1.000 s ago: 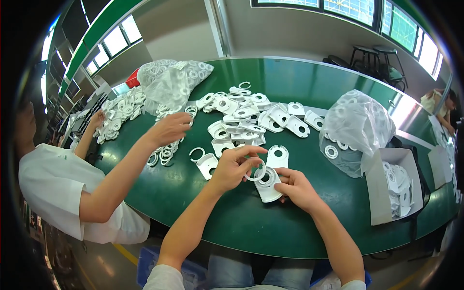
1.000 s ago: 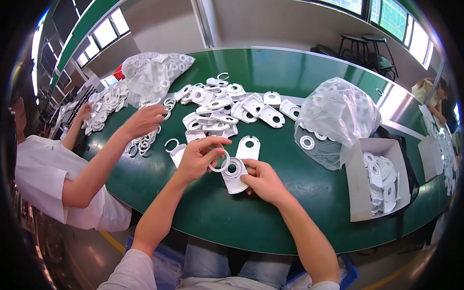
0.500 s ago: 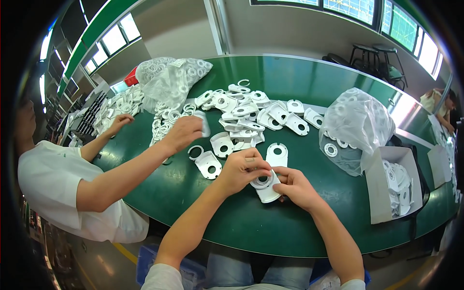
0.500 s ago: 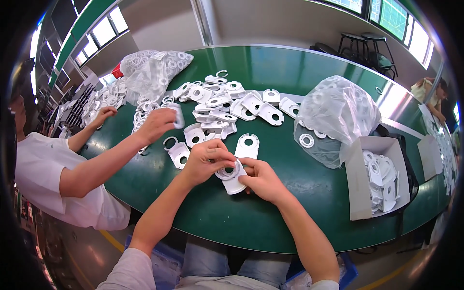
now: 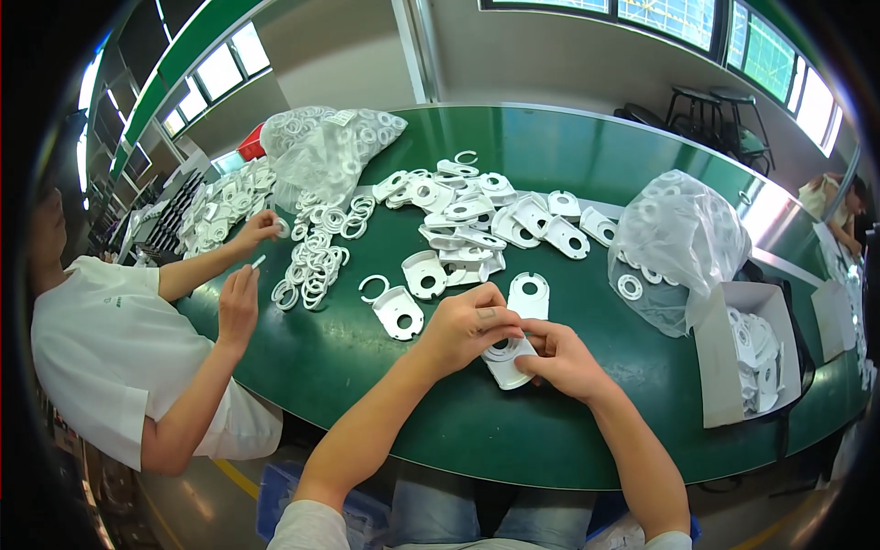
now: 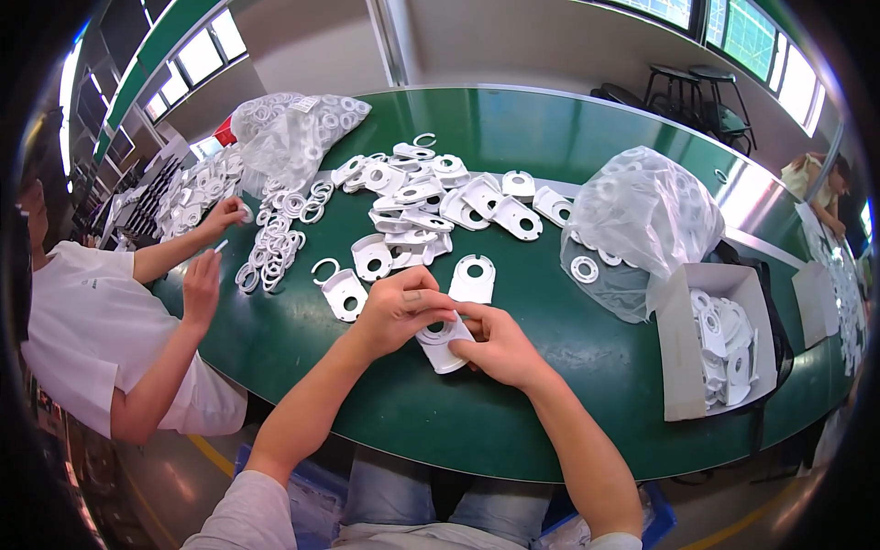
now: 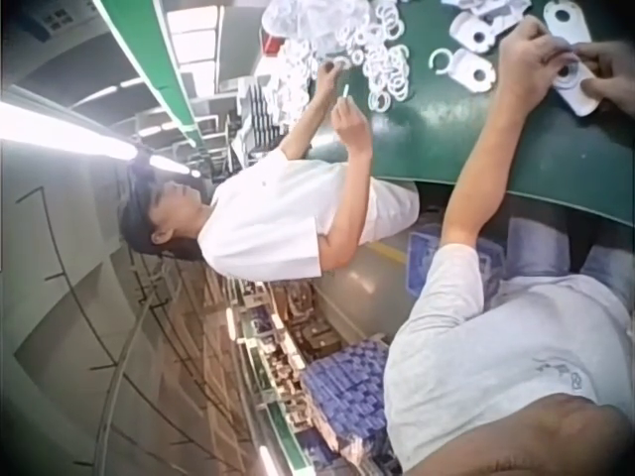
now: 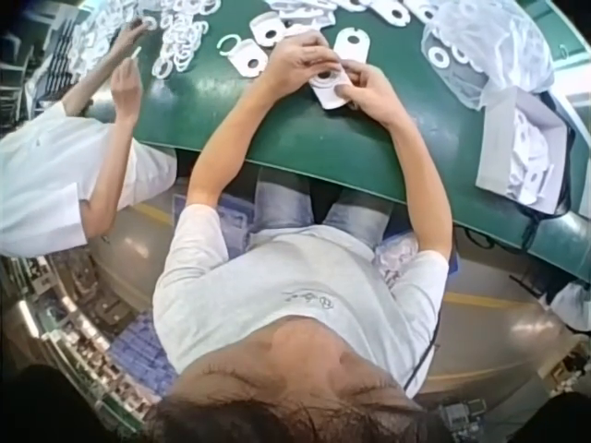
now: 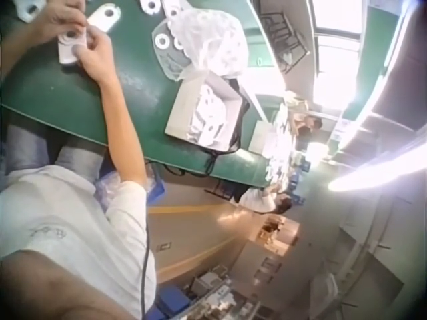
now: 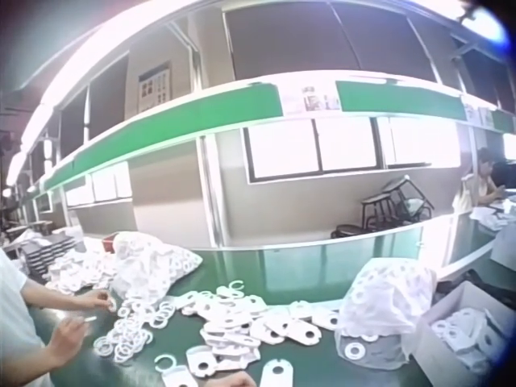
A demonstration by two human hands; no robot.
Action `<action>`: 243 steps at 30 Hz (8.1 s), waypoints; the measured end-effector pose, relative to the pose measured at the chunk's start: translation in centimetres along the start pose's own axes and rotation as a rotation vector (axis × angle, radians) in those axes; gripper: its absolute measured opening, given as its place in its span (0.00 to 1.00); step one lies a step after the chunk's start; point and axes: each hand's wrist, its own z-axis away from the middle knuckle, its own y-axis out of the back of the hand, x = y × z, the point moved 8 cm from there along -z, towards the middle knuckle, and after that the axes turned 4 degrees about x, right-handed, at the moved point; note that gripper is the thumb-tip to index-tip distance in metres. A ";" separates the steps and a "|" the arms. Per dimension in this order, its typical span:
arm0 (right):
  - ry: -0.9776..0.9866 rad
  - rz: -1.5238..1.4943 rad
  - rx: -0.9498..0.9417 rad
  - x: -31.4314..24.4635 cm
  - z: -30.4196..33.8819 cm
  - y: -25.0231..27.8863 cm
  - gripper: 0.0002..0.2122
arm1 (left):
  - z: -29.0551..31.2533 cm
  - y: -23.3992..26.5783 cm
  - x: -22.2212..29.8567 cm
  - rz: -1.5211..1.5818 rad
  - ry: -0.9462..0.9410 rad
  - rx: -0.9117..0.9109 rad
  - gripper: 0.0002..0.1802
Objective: Assembling small white plastic parts on a factory workbench.
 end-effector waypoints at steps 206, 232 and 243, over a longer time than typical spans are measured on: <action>0.150 -0.237 0.242 -0.1 -0.5 1.0 0.13 | 5.2 13.8 -10.2 -0.674 0.658 0.398 0.04; -0.004 -0.388 0.181 0.6 -0.2 0.4 0.20 | 0.1 0.9 0.3 -0.021 0.039 0.110 0.14; 0.022 -0.452 0.181 0.6 -0.3 0.4 0.19 | 0.4 -0.9 2.2 -0.118 -0.138 0.021 0.12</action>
